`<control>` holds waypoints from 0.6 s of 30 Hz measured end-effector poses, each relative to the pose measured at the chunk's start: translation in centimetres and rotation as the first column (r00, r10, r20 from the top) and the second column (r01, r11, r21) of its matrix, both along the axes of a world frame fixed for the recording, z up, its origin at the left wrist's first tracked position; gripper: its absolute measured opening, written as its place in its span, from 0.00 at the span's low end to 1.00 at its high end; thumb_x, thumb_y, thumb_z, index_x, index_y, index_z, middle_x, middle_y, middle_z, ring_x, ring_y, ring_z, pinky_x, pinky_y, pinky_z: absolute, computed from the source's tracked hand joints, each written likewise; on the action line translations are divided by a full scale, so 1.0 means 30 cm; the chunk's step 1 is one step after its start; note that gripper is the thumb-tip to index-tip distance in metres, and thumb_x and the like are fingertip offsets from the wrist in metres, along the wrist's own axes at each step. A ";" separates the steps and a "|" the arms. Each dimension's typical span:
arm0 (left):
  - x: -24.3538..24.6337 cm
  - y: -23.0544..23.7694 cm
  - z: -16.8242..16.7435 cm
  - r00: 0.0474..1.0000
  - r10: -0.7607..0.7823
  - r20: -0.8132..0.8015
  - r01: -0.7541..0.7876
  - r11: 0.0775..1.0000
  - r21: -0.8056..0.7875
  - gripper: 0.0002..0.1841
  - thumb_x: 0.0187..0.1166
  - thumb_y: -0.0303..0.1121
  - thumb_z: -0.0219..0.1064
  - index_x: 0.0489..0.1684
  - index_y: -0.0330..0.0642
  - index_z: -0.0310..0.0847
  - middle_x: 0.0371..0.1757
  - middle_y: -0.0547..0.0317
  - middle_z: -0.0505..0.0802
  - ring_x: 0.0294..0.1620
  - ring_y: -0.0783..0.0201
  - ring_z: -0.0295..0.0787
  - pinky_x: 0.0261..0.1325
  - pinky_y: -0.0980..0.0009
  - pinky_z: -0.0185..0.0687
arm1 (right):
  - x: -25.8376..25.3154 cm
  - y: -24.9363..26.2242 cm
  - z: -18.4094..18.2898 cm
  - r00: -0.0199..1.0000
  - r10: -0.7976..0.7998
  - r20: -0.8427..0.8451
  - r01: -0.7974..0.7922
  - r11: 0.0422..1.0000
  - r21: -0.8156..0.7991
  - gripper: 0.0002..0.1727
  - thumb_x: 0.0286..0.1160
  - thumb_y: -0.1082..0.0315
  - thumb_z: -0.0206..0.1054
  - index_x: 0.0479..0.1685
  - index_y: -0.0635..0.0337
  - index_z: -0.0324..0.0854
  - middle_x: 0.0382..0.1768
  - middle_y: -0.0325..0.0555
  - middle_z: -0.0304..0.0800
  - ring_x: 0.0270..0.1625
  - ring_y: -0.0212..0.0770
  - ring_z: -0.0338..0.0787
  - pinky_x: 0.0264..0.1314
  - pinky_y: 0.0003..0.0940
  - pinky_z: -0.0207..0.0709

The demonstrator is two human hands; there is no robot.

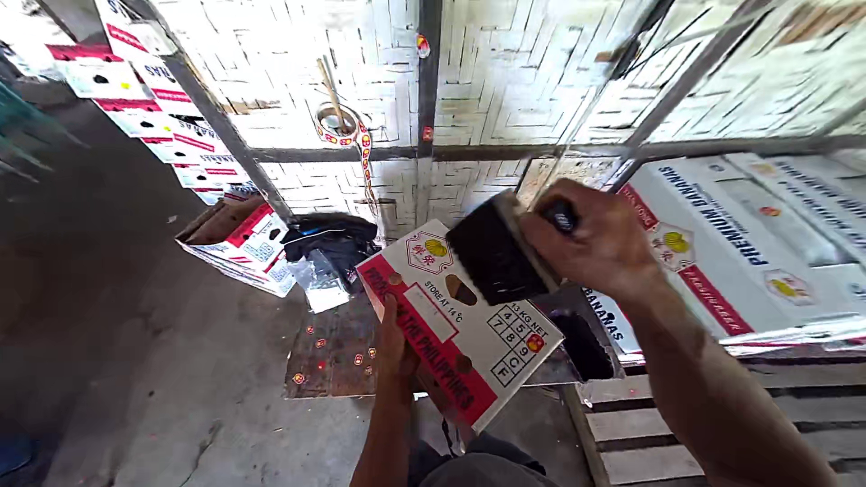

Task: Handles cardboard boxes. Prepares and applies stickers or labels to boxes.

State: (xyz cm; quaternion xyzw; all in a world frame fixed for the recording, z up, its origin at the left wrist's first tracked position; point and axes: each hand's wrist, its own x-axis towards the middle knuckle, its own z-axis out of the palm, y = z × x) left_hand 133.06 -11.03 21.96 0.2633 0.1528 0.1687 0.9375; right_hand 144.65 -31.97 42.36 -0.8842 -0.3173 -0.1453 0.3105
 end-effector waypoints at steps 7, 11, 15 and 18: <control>-0.026 -0.011 -0.012 0.998 0.016 0.067 -0.008 0.993 -0.118 0.24 0.96 0.47 0.38 0.60 0.39 0.76 0.44 0.49 0.94 0.46 0.58 0.95 0.50 0.57 0.94 | -0.198 0.319 -0.111 0.995 0.023 -0.098 -0.057 0.932 -0.359 0.15 0.73 0.50 0.68 0.37 0.53 0.85 0.22 0.46 0.85 0.28 0.52 0.89 0.28 0.59 0.77; -0.028 0.003 -0.032 0.986 -0.017 0.163 0.042 0.988 -0.151 0.25 0.96 0.47 0.36 0.57 0.40 0.78 0.43 0.50 0.94 0.44 0.59 0.95 0.49 0.60 0.93 | -0.250 0.386 -0.147 0.998 0.040 -0.044 -0.055 0.895 -0.442 0.15 0.74 0.51 0.67 0.38 0.55 0.84 0.21 0.47 0.85 0.28 0.53 0.90 0.27 0.54 0.75; -0.014 -0.001 -0.035 0.987 -0.031 0.158 0.047 0.995 -0.093 0.25 0.96 0.47 0.36 0.57 0.42 0.79 0.42 0.51 0.94 0.43 0.61 0.95 0.46 0.60 0.93 | -0.263 0.407 -0.145 0.999 0.043 -0.014 -0.045 0.878 -0.476 0.15 0.73 0.52 0.66 0.43 0.54 0.85 0.22 0.45 0.87 0.29 0.52 0.91 0.27 0.53 0.77; -0.005 -0.006 -0.035 0.991 -0.011 0.133 0.020 0.998 -0.063 0.25 0.96 0.46 0.33 0.57 0.43 0.78 0.41 0.53 0.94 0.41 0.61 0.95 0.44 0.61 0.93 | -0.272 0.406 -0.150 0.996 0.065 -0.057 -0.084 0.879 -0.470 0.16 0.76 0.53 0.65 0.47 0.55 0.85 0.24 0.47 0.88 0.31 0.54 0.92 0.28 0.55 0.78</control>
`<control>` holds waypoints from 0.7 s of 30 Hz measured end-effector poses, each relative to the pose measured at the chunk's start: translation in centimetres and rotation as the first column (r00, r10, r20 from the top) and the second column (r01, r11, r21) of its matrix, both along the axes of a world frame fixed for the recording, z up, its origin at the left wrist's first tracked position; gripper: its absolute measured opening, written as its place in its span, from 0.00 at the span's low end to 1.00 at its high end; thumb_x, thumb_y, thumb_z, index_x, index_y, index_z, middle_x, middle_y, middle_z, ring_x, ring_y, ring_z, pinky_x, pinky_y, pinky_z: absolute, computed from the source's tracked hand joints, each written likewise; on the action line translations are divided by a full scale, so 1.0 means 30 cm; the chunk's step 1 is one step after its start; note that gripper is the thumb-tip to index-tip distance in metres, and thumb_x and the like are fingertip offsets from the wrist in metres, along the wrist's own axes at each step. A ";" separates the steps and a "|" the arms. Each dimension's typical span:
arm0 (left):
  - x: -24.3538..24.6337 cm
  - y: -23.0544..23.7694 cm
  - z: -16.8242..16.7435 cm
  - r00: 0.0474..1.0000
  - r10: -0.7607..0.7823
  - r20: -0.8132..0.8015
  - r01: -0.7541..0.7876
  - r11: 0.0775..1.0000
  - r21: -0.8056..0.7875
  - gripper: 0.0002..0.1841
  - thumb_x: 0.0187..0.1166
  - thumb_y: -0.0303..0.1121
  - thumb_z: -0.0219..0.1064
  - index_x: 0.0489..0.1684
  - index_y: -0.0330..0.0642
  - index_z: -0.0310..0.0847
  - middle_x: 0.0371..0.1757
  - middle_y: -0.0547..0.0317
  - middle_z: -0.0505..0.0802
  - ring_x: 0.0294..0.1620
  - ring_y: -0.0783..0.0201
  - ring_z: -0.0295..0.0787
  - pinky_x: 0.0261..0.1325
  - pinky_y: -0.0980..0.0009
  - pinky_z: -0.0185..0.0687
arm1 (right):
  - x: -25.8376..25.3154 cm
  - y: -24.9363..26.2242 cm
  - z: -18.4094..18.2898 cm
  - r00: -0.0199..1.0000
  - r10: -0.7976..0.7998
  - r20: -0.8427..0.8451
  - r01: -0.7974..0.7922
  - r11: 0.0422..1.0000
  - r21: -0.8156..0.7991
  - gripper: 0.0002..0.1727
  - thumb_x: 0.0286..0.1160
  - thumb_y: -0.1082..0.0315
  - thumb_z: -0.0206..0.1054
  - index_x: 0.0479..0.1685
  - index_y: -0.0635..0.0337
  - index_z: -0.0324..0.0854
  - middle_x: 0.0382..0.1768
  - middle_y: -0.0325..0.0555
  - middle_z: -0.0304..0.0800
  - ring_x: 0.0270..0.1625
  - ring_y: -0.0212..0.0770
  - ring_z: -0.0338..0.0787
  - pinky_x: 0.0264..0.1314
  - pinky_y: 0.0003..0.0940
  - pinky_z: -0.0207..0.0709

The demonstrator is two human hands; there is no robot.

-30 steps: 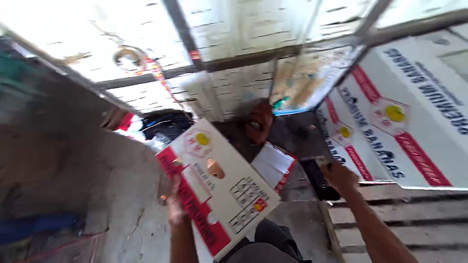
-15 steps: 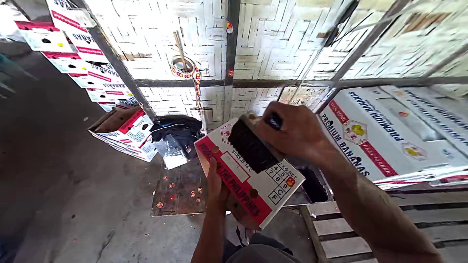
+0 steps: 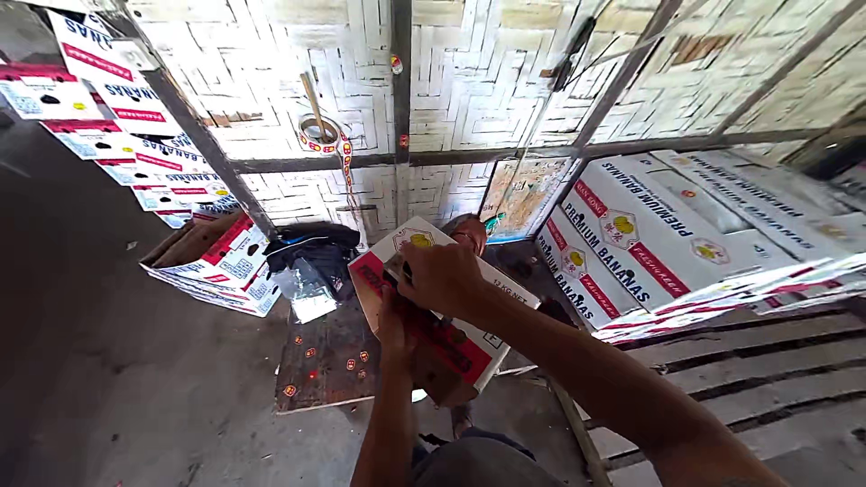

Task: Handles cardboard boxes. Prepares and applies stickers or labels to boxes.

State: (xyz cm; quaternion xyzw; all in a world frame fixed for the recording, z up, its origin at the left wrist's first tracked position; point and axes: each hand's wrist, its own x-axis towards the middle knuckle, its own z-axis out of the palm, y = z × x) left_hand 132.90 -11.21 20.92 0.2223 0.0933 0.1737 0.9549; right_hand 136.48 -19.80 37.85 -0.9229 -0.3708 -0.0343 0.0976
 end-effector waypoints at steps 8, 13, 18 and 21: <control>-0.273 0.163 -0.175 0.943 -0.134 -0.305 0.300 0.742 0.600 0.38 0.91 0.57 0.32 0.83 0.35 0.65 0.72 0.50 0.87 0.71 0.58 0.84 0.71 0.57 0.82 | 0.237 -0.647 -0.128 0.837 -0.384 -0.391 0.535 0.420 0.733 0.23 0.83 0.52 0.66 0.60 0.66 0.81 0.40 0.51 0.88 0.36 0.39 0.86 0.42 0.45 0.83; -0.436 -0.096 -0.474 0.761 -0.323 -0.563 0.556 -0.123 0.822 0.50 0.62 0.55 0.83 0.86 0.39 0.67 0.79 0.46 0.82 0.81 0.54 0.76 0.85 0.52 0.69 | 0.276 -0.943 -0.389 0.534 -0.732 -0.423 0.835 0.380 0.397 0.28 0.85 0.51 0.63 0.66 0.71 0.78 0.56 0.70 0.87 0.59 0.64 0.88 0.65 0.65 0.78; -0.280 -0.280 -0.459 0.849 -0.060 -0.525 0.525 -0.010 0.851 0.25 0.89 0.51 0.56 0.55 0.35 0.88 0.46 0.43 0.94 0.52 0.51 0.93 0.63 0.48 0.85 | 0.216 -0.979 -0.611 0.469 -0.749 -0.468 0.883 0.392 0.258 0.29 0.85 0.48 0.63 0.66 0.67 0.80 0.56 0.70 0.88 0.60 0.68 0.88 0.64 0.71 0.76; -0.126 -0.159 -0.009 0.908 0.176 -0.379 0.262 0.466 0.845 0.21 0.91 0.38 0.56 0.45 0.24 0.83 0.31 0.47 0.87 0.32 0.62 0.84 0.43 0.62 0.84 | 0.205 -0.974 -0.522 0.586 -0.699 -0.410 0.802 0.573 0.169 0.28 0.87 0.48 0.60 0.68 0.64 0.79 0.55 0.69 0.88 0.59 0.67 0.88 0.62 0.71 0.77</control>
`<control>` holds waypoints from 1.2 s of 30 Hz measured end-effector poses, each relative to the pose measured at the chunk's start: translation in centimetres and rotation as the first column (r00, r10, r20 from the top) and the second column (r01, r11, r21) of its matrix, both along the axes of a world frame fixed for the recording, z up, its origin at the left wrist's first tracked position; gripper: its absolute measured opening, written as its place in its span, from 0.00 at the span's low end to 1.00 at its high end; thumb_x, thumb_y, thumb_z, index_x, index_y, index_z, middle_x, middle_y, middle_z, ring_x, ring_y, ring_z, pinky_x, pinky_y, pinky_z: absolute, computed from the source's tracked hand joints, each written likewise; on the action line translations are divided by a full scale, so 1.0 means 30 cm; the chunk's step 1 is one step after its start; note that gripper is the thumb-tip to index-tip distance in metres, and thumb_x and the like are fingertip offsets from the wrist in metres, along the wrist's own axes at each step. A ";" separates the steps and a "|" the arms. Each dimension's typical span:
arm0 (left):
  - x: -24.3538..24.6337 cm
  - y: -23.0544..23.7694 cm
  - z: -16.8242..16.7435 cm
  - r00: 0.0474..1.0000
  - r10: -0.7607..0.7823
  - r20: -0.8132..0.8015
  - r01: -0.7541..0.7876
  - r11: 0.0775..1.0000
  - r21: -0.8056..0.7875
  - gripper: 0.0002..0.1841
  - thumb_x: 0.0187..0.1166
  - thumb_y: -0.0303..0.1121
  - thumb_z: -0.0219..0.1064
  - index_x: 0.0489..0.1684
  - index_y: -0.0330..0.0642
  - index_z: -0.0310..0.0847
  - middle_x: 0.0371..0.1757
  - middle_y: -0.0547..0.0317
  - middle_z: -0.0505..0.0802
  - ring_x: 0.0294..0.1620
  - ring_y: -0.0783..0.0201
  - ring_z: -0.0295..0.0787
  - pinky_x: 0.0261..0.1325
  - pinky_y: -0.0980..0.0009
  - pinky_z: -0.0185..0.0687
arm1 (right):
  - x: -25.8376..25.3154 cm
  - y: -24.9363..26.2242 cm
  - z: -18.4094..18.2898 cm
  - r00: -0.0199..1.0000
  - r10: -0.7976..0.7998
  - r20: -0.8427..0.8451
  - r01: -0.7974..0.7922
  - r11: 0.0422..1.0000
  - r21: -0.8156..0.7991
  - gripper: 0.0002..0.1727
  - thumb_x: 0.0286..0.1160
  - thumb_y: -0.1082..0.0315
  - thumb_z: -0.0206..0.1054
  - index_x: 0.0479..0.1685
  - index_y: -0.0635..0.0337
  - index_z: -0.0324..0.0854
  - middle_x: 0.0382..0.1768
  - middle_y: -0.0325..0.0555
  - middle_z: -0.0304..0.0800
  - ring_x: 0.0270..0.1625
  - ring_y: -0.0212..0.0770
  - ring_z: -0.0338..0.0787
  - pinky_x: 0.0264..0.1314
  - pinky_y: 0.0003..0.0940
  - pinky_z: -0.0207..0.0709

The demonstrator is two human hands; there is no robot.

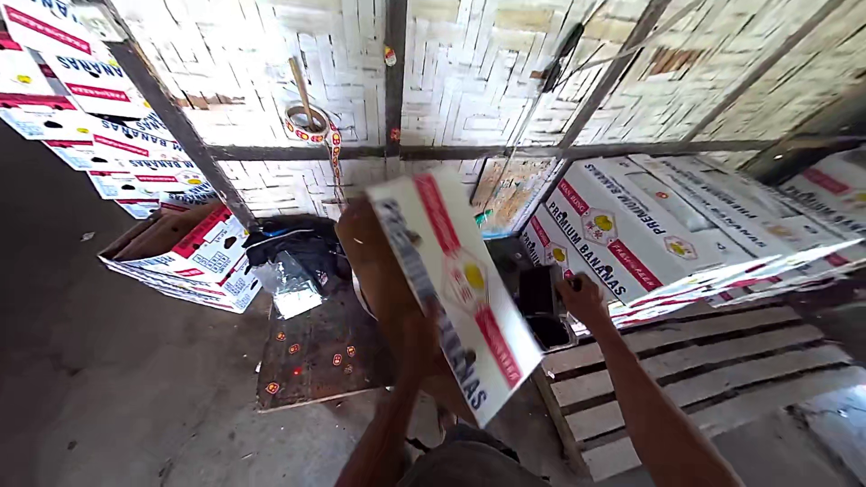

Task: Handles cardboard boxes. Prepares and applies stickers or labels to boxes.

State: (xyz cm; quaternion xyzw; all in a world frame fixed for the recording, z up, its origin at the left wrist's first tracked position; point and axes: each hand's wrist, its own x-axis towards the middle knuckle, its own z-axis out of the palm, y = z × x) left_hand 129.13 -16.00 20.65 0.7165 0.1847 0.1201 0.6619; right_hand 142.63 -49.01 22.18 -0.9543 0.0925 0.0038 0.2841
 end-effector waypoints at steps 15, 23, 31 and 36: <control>-0.040 0.089 0.016 0.986 0.135 0.099 -0.020 0.682 -0.731 0.20 0.95 0.40 0.48 0.68 0.34 0.75 0.47 0.49 0.95 0.47 0.62 0.95 0.54 0.62 0.93 | -0.050 0.509 0.457 0.785 0.505 0.359 -0.333 0.832 -0.443 0.20 0.84 0.51 0.61 0.52 0.59 0.83 0.29 0.60 0.90 0.32 0.67 0.91 0.29 0.69 0.78; -0.051 0.056 0.000 0.972 0.175 0.159 0.001 0.670 -0.743 0.23 0.96 0.46 0.42 0.71 0.38 0.74 0.52 0.53 0.94 0.53 0.66 0.94 0.58 0.64 0.92 | -0.180 0.726 0.675 0.624 0.682 0.383 -0.598 0.731 -0.328 0.15 0.71 0.46 0.66 0.35 0.46 0.85 0.18 0.36 0.82 0.22 0.43 0.84 0.20 0.51 0.73; -0.027 0.048 -0.038 0.953 0.195 0.232 0.027 0.707 -0.706 0.24 0.96 0.46 0.40 0.66 0.38 0.77 0.45 0.55 0.93 0.45 0.67 0.93 0.50 0.66 0.92 | -0.308 0.913 0.557 0.686 0.726 0.053 -0.646 0.640 -0.416 0.17 0.75 0.49 0.65 0.40 0.54 0.83 0.22 0.46 0.85 0.30 0.52 0.90 0.29 0.53 0.76; -0.037 0.034 -0.031 0.953 0.216 0.212 -0.016 0.734 -0.678 0.24 0.96 0.45 0.40 0.65 0.37 0.77 0.46 0.56 0.93 0.47 0.68 0.92 0.55 0.66 0.91 | -0.304 0.906 0.553 0.741 0.668 0.072 -0.590 0.698 -0.405 0.16 0.74 0.50 0.65 0.42 0.54 0.85 0.26 0.48 0.88 0.33 0.55 0.91 0.31 0.57 0.78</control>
